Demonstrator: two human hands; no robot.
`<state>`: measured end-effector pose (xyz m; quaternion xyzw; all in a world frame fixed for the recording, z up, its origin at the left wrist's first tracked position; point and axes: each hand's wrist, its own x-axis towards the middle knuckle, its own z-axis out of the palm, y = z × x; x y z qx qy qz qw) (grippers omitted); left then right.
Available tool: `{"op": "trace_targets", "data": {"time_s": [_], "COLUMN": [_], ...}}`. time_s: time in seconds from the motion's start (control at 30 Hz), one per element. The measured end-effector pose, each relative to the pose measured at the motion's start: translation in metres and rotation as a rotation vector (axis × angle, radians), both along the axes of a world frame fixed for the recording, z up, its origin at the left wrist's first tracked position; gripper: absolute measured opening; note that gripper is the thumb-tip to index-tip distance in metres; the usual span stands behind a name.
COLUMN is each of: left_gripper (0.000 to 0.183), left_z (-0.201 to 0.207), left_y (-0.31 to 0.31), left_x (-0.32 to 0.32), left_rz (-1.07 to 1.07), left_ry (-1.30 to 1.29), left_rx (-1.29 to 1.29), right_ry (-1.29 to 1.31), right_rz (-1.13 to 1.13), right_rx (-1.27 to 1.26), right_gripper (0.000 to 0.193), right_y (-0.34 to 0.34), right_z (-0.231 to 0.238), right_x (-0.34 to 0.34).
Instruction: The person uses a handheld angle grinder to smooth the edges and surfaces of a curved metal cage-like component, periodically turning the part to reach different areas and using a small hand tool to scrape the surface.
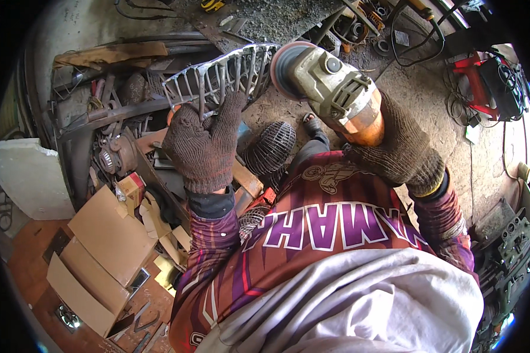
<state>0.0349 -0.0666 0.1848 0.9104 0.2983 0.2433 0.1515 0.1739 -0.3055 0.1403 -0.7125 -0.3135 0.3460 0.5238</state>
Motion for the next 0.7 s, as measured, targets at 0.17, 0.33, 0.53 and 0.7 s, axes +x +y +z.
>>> {"op": "trace_targets", "data": {"time_s": [0.17, 0.33, 0.53, 0.7], "left_gripper": [0.043, 0.041, 0.045, 0.046], "left_z": [-0.007, -0.004, -0.008, -0.014], "left_y": [0.006, 0.004, 0.009, 0.013], "left_x": [-0.004, -0.003, -0.007, -0.012], "left_rz": [0.009, 0.046, -0.004, 0.033], "left_ry": [0.0, 0.132, 0.076, 0.063], "left_rx": [0.059, 0.121, 0.074, 0.024], "right_ry": [-0.095, -0.135, 0.047, 0.024], "right_rz": [0.028, 0.055, 0.177, 0.169], "right_rx": [0.036, 0.037, -0.089, -0.075], "right_gripper": [0.082, 0.081, 0.082, 0.081], "right_y": [0.005, 0.011, 0.012, 0.012], "right_z": [-0.005, 0.002, 0.013, 0.015], "right_x": [0.005, 0.008, 0.012, 0.014]}}
